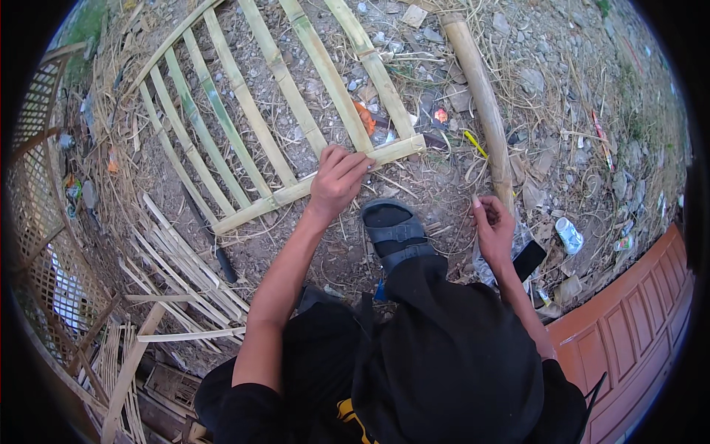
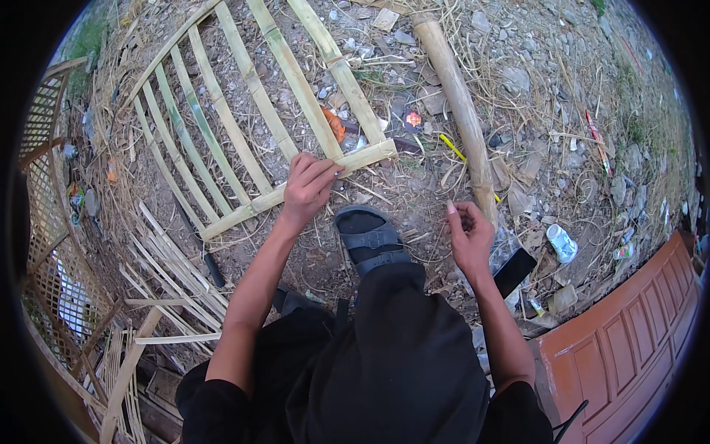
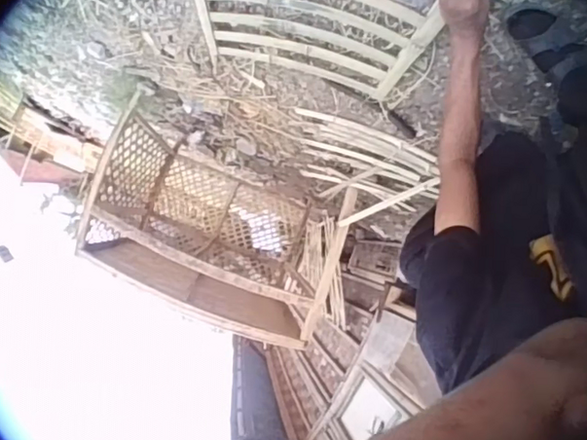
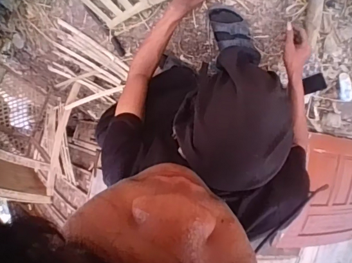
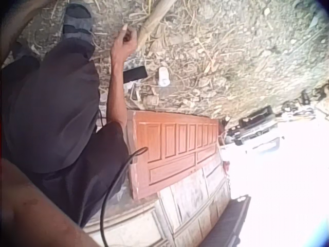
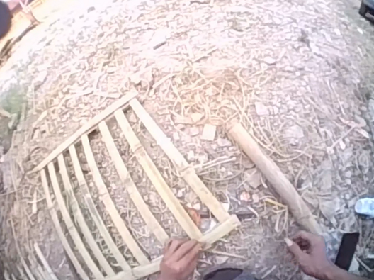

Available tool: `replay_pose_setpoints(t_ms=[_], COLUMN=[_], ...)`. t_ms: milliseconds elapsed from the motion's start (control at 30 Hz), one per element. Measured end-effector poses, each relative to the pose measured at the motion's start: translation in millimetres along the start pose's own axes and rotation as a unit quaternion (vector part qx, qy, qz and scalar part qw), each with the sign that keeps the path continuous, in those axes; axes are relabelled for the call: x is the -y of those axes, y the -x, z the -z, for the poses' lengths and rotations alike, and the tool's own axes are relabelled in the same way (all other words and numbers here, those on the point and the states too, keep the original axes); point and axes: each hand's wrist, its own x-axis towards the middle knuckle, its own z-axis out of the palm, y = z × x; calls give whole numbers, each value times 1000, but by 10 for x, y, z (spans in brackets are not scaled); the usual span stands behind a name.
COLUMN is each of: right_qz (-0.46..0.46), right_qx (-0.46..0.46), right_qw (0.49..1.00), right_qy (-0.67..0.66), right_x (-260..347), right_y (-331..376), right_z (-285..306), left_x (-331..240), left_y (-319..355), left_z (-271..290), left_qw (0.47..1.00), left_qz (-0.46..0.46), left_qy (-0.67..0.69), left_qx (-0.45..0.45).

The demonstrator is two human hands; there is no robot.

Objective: The person positions thin bamboo strips into a lattice frame by hand, aligning them across the structure. They use a thick bamboo pole to press the strips into place and adjust the strips one by one to ensure alignment.

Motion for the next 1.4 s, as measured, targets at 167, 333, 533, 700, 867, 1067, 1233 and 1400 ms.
replay_pose_setpoints(t_ms=[167, 333, 533, 700, 867, 1067, 1233, 1400], right_qz=[72, 202, 155, 107, 168, 179, 161, 103], right_qx=[-93, -132, -122, -106, 24, 150, 140, 99], right_qw=[986, 869, 881, 948, 957, 932, 943, 966], right_qy=[116, 431, 429, 281, 236, 276, 254, 217], right_x=[112, 138, 42, 292, 447, 169, 142, 191], right_y=[-146, -303, -506, -301, 89, 389, 469, 419], right_z=[295, 270, 266, 252, 220, 361, 403, 317], left_x=[0, -3, -24, -12, 3, -26, -39, -52], left_y=[5, 3, -6, 9, 13, 20, 43, 39], left_z=[-8, 5, -26, -2, -10, -8, -48, -40], left_qw=[1000, 1000, 1000, 1000, 1000, 999, 997, 997], left_qz=[-1, 4, 1, 0, -11, -9, -1, 51], left_qy=[-2, -3, 0, -2, -19, -44, -66, -40], left_qx=[-6, -12, -19, -13, -20, -26, -44, -34])
